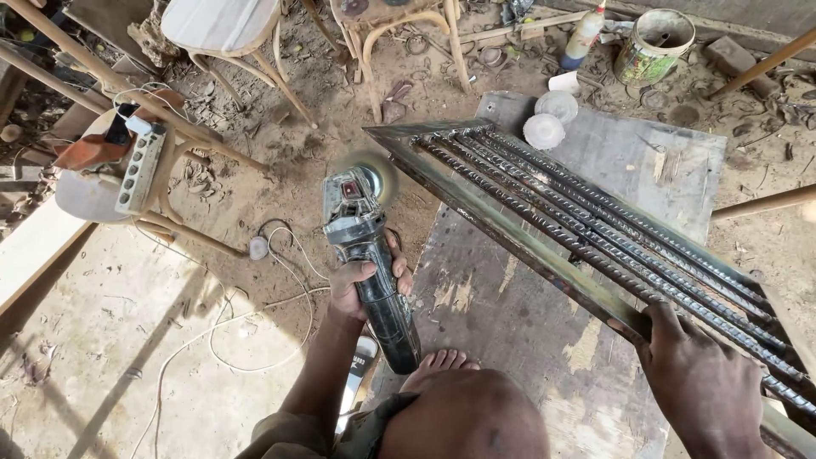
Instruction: Polishing a metal grate using an angle grinder with a wire brush attachment
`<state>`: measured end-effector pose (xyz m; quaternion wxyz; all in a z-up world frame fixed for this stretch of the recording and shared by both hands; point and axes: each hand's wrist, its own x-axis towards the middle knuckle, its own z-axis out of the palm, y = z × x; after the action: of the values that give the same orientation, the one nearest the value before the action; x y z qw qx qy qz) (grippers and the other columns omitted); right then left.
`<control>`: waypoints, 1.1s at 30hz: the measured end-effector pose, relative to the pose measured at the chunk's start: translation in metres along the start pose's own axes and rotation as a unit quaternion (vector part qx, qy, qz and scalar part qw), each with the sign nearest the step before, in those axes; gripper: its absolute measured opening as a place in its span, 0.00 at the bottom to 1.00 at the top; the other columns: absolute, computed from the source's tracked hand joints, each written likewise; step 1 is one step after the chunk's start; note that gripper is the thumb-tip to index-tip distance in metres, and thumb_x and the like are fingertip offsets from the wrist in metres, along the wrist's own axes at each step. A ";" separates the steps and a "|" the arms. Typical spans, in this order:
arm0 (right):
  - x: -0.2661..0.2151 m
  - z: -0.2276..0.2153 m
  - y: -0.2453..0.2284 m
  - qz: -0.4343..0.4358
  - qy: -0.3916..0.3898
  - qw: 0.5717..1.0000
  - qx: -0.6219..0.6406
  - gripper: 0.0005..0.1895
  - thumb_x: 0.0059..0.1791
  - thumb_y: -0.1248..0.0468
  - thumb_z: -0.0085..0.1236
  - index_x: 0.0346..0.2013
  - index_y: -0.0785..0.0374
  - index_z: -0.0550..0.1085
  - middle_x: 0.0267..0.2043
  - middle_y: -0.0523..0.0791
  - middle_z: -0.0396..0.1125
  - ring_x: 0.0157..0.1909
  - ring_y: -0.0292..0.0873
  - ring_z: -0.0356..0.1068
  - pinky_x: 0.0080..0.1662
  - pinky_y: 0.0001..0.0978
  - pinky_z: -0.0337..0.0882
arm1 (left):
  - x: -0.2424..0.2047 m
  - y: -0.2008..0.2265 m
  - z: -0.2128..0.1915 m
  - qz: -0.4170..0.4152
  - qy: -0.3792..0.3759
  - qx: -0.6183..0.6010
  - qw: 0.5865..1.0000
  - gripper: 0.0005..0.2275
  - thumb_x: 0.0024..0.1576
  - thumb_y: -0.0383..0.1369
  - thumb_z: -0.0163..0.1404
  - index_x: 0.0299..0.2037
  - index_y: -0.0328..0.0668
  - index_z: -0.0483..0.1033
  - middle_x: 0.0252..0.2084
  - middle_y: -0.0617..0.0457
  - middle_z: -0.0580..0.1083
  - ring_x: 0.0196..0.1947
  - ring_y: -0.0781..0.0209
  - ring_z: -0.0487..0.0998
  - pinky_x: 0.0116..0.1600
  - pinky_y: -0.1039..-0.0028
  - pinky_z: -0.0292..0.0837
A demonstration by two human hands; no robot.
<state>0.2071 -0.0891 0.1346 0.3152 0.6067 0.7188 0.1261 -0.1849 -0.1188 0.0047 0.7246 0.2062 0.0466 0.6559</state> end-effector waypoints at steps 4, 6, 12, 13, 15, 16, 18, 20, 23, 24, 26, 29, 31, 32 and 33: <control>-0.002 -0.003 0.000 -0.009 0.078 0.997 0.004 0.20 0.54 0.38 0.43 0.43 0.46 0.72 0.24 0.29 0.75 0.11 0.27 0.67 0.16 0.18 0.62 | 0.000 -0.011 -0.017 -0.014 -0.003 -0.028 1.000 0.17 0.55 0.25 0.53 0.54 0.32 0.68 0.38 0.40 0.74 0.33 0.46 0.79 0.40 0.60 0.76; -0.001 0.000 0.000 -0.013 0.060 0.998 0.024 0.29 0.52 0.30 0.35 0.35 0.48 0.71 0.14 0.31 0.68 0.09 0.28 0.60 0.17 0.20 0.59 | 0.003 -0.014 -0.020 -0.031 -0.040 -0.036 0.998 0.18 0.55 0.26 0.52 0.56 0.34 0.67 0.38 0.41 0.74 0.34 0.47 0.79 0.40 0.61 0.75; -0.005 0.011 -0.004 0.012 0.115 0.993 -0.033 0.35 0.48 0.22 0.26 0.33 0.46 0.67 0.15 0.29 0.67 0.11 0.27 0.61 0.19 0.18 0.57 | 0.003 -0.022 -0.018 -0.078 -0.084 -0.053 0.992 0.18 0.55 0.23 0.53 0.56 0.34 0.68 0.40 0.42 0.76 0.35 0.47 0.80 0.43 0.59 0.77; -0.005 0.011 -0.003 0.008 0.114 0.993 -0.034 0.35 0.48 0.22 0.26 0.33 0.46 0.67 0.15 0.29 0.67 0.11 0.27 0.61 0.19 0.18 0.57 | 0.001 -0.020 -0.020 -0.077 -0.080 -0.055 0.992 0.18 0.55 0.23 0.53 0.56 0.34 0.68 0.40 0.42 0.76 0.35 0.47 0.80 0.43 0.59 0.77; -0.004 0.008 -0.002 -0.008 0.136 0.991 -0.017 0.35 0.49 0.24 0.29 0.33 0.47 0.70 0.15 0.29 0.66 0.10 0.26 0.58 0.18 0.17 0.55 | 0.001 -0.015 -0.024 -0.071 -0.043 -0.045 0.996 0.19 0.53 0.23 0.53 0.55 0.34 0.68 0.39 0.40 0.75 0.34 0.45 0.80 0.41 0.59 0.76; -0.005 0.009 -0.003 -0.009 0.138 0.990 -0.017 0.35 0.49 0.24 0.29 0.33 0.47 0.70 0.15 0.29 0.66 0.10 0.26 0.58 0.18 0.17 0.55 | 0.001 -0.013 -0.025 -0.069 -0.043 -0.044 0.996 0.19 0.53 0.23 0.53 0.55 0.34 0.68 0.39 0.40 0.75 0.34 0.45 0.80 0.41 0.59 0.76; -0.006 0.010 -0.006 0.002 0.112 0.993 -0.046 0.37 0.47 0.22 0.23 0.36 0.46 0.67 0.13 0.29 0.66 0.11 0.27 0.62 0.18 0.17 0.58 | 0.003 -0.008 -0.026 -0.065 -0.021 -0.023 0.997 0.18 0.53 0.24 0.54 0.55 0.34 0.69 0.39 0.40 0.75 0.34 0.45 0.80 0.39 0.61 0.76; -0.008 0.008 -0.007 0.001 0.112 0.993 -0.041 0.37 0.48 0.22 0.24 0.34 0.46 0.67 0.12 0.29 0.64 0.10 0.27 0.60 0.19 0.18 0.56 | 0.003 -0.003 -0.020 -0.060 -0.017 -0.021 0.998 0.18 0.53 0.24 0.54 0.55 0.35 0.69 0.38 0.41 0.75 0.33 0.46 0.80 0.38 0.61 0.76; -0.008 0.011 -0.008 -0.001 0.102 0.994 -0.027 0.36 0.48 0.22 0.25 0.33 0.47 0.67 0.13 0.30 0.65 0.10 0.28 0.60 0.18 0.19 0.57 | 0.007 -0.001 -0.023 -0.049 -0.013 -0.017 0.999 0.18 0.53 0.24 0.54 0.54 0.35 0.69 0.37 0.41 0.75 0.33 0.47 0.79 0.39 0.61 0.76; -0.008 0.014 -0.008 -0.008 0.091 0.996 -0.017 0.36 0.48 0.23 0.25 0.33 0.47 0.67 0.14 0.30 0.67 0.11 0.28 0.62 0.18 0.20 0.59 | 0.006 -0.002 -0.025 -0.040 -0.006 -0.014 0.999 0.18 0.53 0.23 0.53 0.54 0.34 0.69 0.37 0.41 0.75 0.33 0.47 0.79 0.40 0.61 0.75; -0.008 0.013 -0.008 -0.012 0.096 0.995 -0.012 0.36 0.48 0.23 0.26 0.32 0.47 0.67 0.14 0.30 0.67 0.10 0.28 0.62 0.18 0.19 0.59 | 0.004 -0.004 -0.028 -0.040 0.001 -0.019 0.999 0.18 0.53 0.23 0.54 0.54 0.35 0.69 0.37 0.41 0.75 0.33 0.47 0.79 0.41 0.61 0.75; -0.006 0.011 -0.005 -0.013 0.093 0.995 -0.015 0.37 0.46 0.22 0.25 0.33 0.48 0.67 0.14 0.30 0.66 0.10 0.27 0.61 0.18 0.18 0.58 | 0.007 -0.007 -0.020 -0.045 -0.020 -0.005 0.999 0.17 0.53 0.23 0.55 0.53 0.34 0.69 0.37 0.41 0.76 0.32 0.48 0.79 0.40 0.61 0.77; -0.005 0.014 -0.003 -0.016 0.087 0.996 -0.027 0.38 0.45 0.22 0.22 0.35 0.48 0.67 0.13 0.30 0.66 0.10 0.27 0.61 0.18 0.17 0.57 | 0.006 -0.013 -0.018 -0.046 -0.046 0.012 0.998 0.17 0.53 0.23 0.55 0.52 0.33 0.69 0.37 0.41 0.76 0.30 0.50 0.79 0.37 0.61 0.78; -0.004 0.018 -0.002 -0.003 0.086 0.996 -0.037 0.38 0.44 0.21 0.22 0.35 0.46 0.67 0.13 0.30 0.65 0.10 0.26 0.61 0.18 0.17 0.57 | 0.004 -0.019 -0.021 -0.060 -0.077 0.022 0.995 0.17 0.53 0.23 0.56 0.53 0.34 0.70 0.38 0.43 0.77 0.31 0.50 0.80 0.37 0.63 0.78; -0.004 0.022 -0.001 0.012 0.086 0.995 -0.047 0.39 0.43 0.19 0.21 0.34 0.44 0.67 0.13 0.29 0.64 0.11 0.26 0.62 0.18 0.18 0.57 | 0.003 -0.023 -0.023 -0.074 -0.110 0.034 0.991 0.17 0.54 0.24 0.56 0.54 0.35 0.70 0.39 0.44 0.78 0.32 0.51 0.81 0.37 0.64 0.78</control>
<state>0.2199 -0.0970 0.1185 0.2790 0.5865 0.7293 0.2150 -0.1707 -0.1118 -0.0240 0.7644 0.2980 0.0041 0.5718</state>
